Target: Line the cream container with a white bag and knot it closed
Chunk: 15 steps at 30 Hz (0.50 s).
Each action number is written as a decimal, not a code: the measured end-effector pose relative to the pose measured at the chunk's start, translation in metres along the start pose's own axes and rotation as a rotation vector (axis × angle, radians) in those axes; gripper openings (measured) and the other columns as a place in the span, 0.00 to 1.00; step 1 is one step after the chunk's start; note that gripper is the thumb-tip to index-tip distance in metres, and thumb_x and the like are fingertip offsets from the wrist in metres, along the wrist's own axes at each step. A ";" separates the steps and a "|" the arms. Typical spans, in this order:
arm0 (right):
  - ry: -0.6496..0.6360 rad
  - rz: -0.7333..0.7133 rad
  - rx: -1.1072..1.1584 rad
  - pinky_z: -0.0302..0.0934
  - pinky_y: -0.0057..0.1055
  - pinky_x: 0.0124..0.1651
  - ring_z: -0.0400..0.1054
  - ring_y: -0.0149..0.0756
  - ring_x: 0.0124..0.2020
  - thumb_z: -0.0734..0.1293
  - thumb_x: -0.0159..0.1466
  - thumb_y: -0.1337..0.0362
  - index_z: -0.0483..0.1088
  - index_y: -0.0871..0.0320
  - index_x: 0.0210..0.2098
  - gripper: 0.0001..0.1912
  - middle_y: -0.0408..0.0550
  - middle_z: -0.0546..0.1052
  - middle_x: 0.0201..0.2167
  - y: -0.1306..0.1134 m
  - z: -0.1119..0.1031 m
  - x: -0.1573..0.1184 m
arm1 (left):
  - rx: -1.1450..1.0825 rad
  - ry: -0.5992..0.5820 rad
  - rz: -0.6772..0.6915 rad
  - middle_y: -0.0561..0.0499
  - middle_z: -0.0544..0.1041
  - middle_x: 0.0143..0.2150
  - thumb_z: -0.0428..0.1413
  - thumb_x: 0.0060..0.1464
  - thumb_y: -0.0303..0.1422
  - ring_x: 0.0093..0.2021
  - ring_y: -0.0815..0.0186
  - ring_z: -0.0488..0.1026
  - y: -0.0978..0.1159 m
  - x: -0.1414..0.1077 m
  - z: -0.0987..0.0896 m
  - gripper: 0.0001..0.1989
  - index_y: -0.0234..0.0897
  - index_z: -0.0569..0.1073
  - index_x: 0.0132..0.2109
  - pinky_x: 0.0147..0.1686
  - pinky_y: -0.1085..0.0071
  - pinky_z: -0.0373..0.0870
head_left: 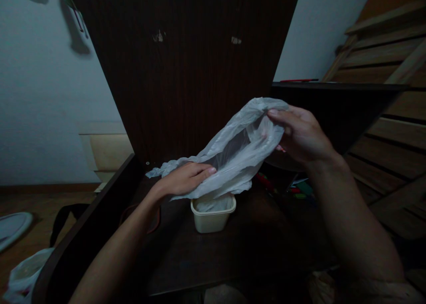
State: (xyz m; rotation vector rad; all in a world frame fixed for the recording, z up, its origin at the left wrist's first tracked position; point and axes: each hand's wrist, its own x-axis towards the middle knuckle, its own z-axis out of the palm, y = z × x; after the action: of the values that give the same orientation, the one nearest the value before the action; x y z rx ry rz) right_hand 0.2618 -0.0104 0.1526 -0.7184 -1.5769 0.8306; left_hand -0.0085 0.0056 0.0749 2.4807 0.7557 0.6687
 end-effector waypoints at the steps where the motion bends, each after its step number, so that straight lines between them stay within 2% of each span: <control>1: -0.005 0.003 -0.025 0.49 0.28 0.13 0.59 0.29 0.16 0.72 0.63 0.55 0.70 0.54 0.30 0.11 0.42 0.71 0.21 0.003 -0.004 -0.002 | 0.000 0.021 -0.012 0.54 0.74 0.28 0.44 0.70 0.45 0.30 0.65 0.72 0.001 0.000 -0.001 0.23 0.39 0.77 0.36 0.30 0.71 0.68; 3: -0.007 0.015 -0.098 0.45 0.27 0.12 0.55 0.27 0.14 0.73 0.61 0.55 0.69 0.54 0.30 0.12 0.39 0.69 0.18 0.012 -0.012 -0.006 | 0.022 0.053 -0.043 0.51 0.78 0.34 0.44 0.70 0.46 0.35 0.62 0.75 0.003 -0.002 -0.006 0.22 0.39 0.78 0.42 0.34 0.69 0.71; 6: 0.025 0.009 -0.287 0.49 0.27 0.14 0.57 0.28 0.15 0.76 0.58 0.57 0.68 0.54 0.30 0.13 0.38 0.69 0.19 0.026 -0.026 -0.013 | 0.139 0.077 -0.099 0.49 0.80 0.37 0.52 0.65 0.43 0.38 0.58 0.77 0.006 -0.008 -0.015 0.18 0.39 0.75 0.55 0.36 0.66 0.72; 9: 0.086 -0.085 -0.581 0.57 0.30 0.21 0.63 0.32 0.22 0.78 0.51 0.58 0.70 0.55 0.35 0.17 0.43 0.73 0.27 0.030 -0.029 -0.022 | 0.255 0.103 -0.124 0.48 0.79 0.39 0.63 0.53 0.42 0.39 0.54 0.78 0.013 -0.014 -0.023 0.32 0.38 0.68 0.63 0.36 0.64 0.72; 11: 0.127 -0.210 -0.754 0.62 0.34 0.27 0.66 0.37 0.29 0.78 0.50 0.60 0.71 0.55 0.40 0.20 0.47 0.74 0.35 0.024 -0.020 -0.030 | 0.312 0.109 -0.112 0.45 0.79 0.45 0.68 0.45 0.43 0.44 0.49 0.78 0.021 -0.015 -0.025 0.45 0.39 0.62 0.67 0.39 0.61 0.74; 13: 0.139 -0.385 -0.831 0.65 0.39 0.35 0.68 0.42 0.35 0.75 0.54 0.64 0.72 0.54 0.41 0.16 0.50 0.74 0.40 0.013 -0.002 -0.037 | 0.355 0.088 -0.088 0.41 0.78 0.52 0.70 0.40 0.48 0.50 0.46 0.78 0.031 -0.014 -0.025 0.53 0.41 0.57 0.69 0.45 0.58 0.74; 14: 0.104 -0.461 -0.819 0.66 0.40 0.40 0.69 0.44 0.39 0.72 0.58 0.67 0.72 0.54 0.40 0.10 0.51 0.74 0.40 0.009 0.009 -0.041 | 0.368 0.065 -0.074 0.39 0.76 0.56 0.70 0.39 0.50 0.53 0.44 0.77 0.036 -0.013 -0.024 0.56 0.42 0.55 0.70 0.49 0.56 0.73; 15: -0.010 -0.517 -0.771 0.67 0.39 0.42 0.70 0.43 0.40 0.69 0.61 0.70 0.72 0.54 0.39 0.07 0.50 0.75 0.39 0.005 0.019 -0.044 | 0.376 0.040 -0.060 0.38 0.74 0.60 0.70 0.39 0.53 0.57 0.43 0.75 0.042 -0.013 -0.022 0.57 0.42 0.54 0.71 0.52 0.54 0.72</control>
State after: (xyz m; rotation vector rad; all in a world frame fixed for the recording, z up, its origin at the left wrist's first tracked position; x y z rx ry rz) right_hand 0.2497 -0.0455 0.1225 -0.7736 -1.9786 -0.1817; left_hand -0.0146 -0.0271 0.1108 2.7720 1.0490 0.6008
